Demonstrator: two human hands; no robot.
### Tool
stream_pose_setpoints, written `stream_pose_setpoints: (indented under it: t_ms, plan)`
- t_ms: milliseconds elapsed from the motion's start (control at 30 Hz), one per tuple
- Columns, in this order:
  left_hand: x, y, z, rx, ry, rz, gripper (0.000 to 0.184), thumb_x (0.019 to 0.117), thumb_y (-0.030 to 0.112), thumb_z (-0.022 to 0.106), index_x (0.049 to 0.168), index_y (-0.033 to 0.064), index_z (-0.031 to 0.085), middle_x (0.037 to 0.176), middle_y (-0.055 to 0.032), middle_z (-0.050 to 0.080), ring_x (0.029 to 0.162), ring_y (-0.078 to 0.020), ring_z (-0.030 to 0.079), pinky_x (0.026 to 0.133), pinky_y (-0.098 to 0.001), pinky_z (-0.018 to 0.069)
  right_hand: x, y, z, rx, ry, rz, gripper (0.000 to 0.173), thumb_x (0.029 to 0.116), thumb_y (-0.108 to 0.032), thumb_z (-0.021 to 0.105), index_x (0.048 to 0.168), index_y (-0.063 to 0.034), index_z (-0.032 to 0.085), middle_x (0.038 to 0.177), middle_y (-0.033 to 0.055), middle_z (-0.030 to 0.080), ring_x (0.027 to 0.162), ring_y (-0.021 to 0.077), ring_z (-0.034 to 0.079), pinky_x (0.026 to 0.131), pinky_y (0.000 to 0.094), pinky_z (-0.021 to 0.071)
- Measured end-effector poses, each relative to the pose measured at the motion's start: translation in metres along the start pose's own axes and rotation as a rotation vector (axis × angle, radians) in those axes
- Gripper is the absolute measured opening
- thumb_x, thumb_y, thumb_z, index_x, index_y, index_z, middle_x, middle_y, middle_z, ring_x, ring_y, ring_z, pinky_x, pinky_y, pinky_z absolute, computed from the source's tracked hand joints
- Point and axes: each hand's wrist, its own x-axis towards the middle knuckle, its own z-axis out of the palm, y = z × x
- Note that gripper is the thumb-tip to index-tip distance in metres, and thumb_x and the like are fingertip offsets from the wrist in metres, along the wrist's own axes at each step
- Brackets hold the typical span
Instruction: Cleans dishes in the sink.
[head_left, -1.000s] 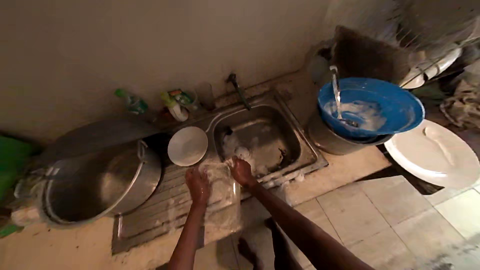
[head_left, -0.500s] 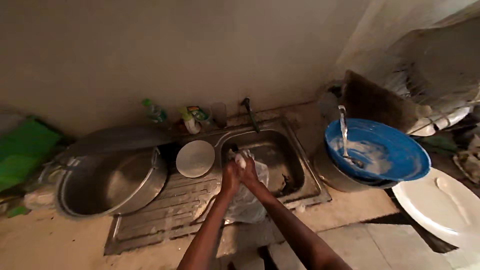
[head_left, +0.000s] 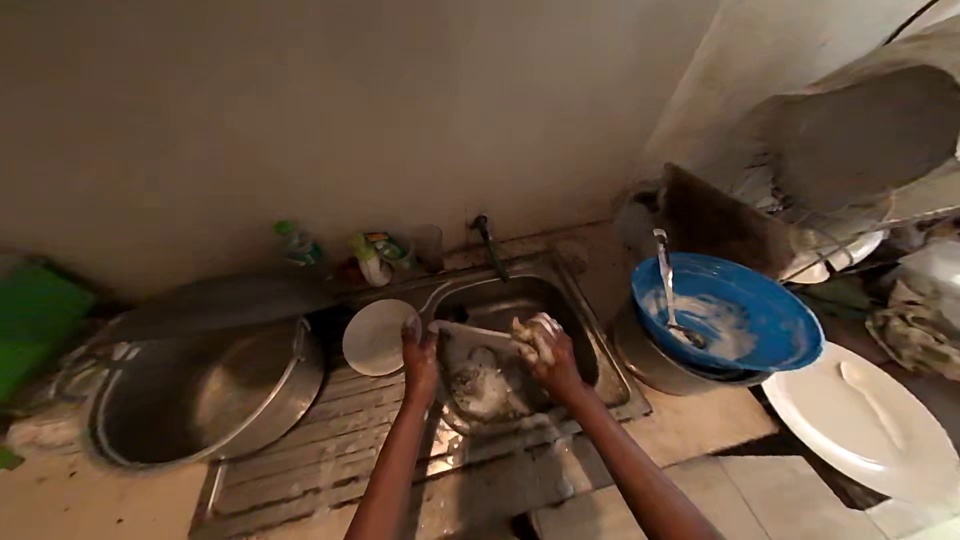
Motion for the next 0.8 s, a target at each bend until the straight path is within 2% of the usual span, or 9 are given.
stream_pose_setpoints:
  t_ms: [67,133,200,300,433,500,600,700,800]
  plan:
    - [-0.028,0.017,0.002,-0.201,-0.073,-0.154,0.058,0.1095,0.033,0.042,0.156,0.0007,0.030,0.155,-0.0167,0.043,0.139,-0.0206,0.047,0.113,-0.0381,0.0429,-0.014,-0.025,0.003,-0.159,0.045,-0.182,0.031,0.0904,-0.022,0.067,0.114,-0.0033,0.074,0.115,0.0206,0.073,0.111,0.0438,0.067,0.096,0.0638,0.0512]
    - [-0.058,0.024,0.009,-0.438,-0.122,-0.163,0.045,0.1072,0.022,0.046,0.144,-0.0019,0.040,0.131,-0.0129,0.060,0.114,-0.0157,0.062,0.096,-0.0347,0.0551,-0.035,-0.050,0.023,-0.206,0.018,-0.251,0.027,0.0901,-0.019,0.066,0.112,-0.0058,0.073,0.110,0.0187,0.073,0.103,0.0417,0.069,0.087,0.0611,0.0552]
    - [-0.075,0.027,0.011,-0.462,-0.086,-0.131,0.039,0.1015,0.006,0.046,0.139,-0.0043,0.041,0.117,-0.0108,0.064,0.100,-0.0124,0.067,0.086,-0.0324,0.0588,-0.057,-0.064,0.041,-0.107,-0.161,-0.264,0.031,0.0948,-0.026,0.067,0.119,-0.0062,0.071,0.118,0.0176,0.072,0.112,0.0366,0.069,0.095,0.0555,0.0558]
    - [-0.076,0.018,-0.010,-0.461,-0.088,-0.105,0.058,0.0929,-0.003,0.046,0.149,-0.0043,0.034,0.129,-0.0136,0.062,0.108,-0.0149,0.066,0.091,-0.0359,0.0585,-0.066,-0.065,0.043,0.272,-0.386,-0.059,0.046,0.0980,-0.032,0.066,0.130,0.0002,0.065,0.130,0.0185,0.067,0.123,0.0269,0.064,0.108,0.0458,0.0497]
    - [-0.088,0.022,-0.031,-0.603,-0.205,-0.107,0.076,0.0885,-0.010,0.042,0.159,0.0034,0.017,0.145,-0.0114,0.053,0.121,-0.0176,0.062,0.098,-0.0402,0.0567,-0.019,-0.063,0.027,0.614,0.081,0.186,0.045,0.1046,-0.023,0.051,0.127,0.0149,0.058,0.125,0.0185,0.066,0.118,0.0119,0.063,0.104,0.0285,0.0521]
    - [-0.099,0.032,-0.031,-0.635,-0.246,-0.124,0.081,0.0867,-0.010,0.042,0.160,0.0061,0.009,0.147,-0.0101,0.051,0.122,-0.0169,0.062,0.099,-0.0402,0.0563,0.008,-0.061,0.026,0.433,0.229,0.246,0.041,0.0974,-0.017,0.061,0.126,0.0124,0.063,0.124,0.0215,0.066,0.116,0.0189,0.064,0.103,0.0321,0.0526]
    - [-0.110,0.042,-0.027,-0.578,-0.243,-0.185,0.089,0.0866,-0.008,0.046,0.162,0.0088,0.002,0.152,-0.0095,0.046,0.124,-0.0143,0.060,0.100,-0.0381,0.0558,0.008,-0.090,0.048,0.393,0.076,0.215,0.043,0.0863,-0.016,0.076,0.120,0.0089,0.068,0.116,0.0219,0.071,0.108,0.0233,0.069,0.098,0.0364,0.0560]
    - [-0.109,0.035,-0.026,-0.467,-0.118,-0.176,0.079,0.0873,-0.006,0.052,0.156,0.0017,0.014,0.142,-0.0108,0.052,0.119,-0.0124,0.060,0.097,-0.0341,0.0555,-0.007,-0.116,0.079,0.447,-0.049,-0.055,0.035,0.0865,-0.016,0.076,0.116,0.0023,0.074,0.120,0.0204,0.071,0.114,0.0265,0.069,0.102,0.0406,0.0557]
    - [-0.114,0.023,-0.038,-0.411,-0.206,-0.165,0.092,0.0866,-0.007,0.049,0.163,0.0089,0.000,0.159,-0.0129,0.037,0.130,-0.0161,0.055,0.102,-0.0374,0.0540,0.006,-0.095,0.078,0.317,-0.128,0.000,0.037,0.0876,-0.014,0.071,0.121,0.0015,0.072,0.119,0.0213,0.071,0.113,0.0339,0.068,0.102,0.0501,0.0524]
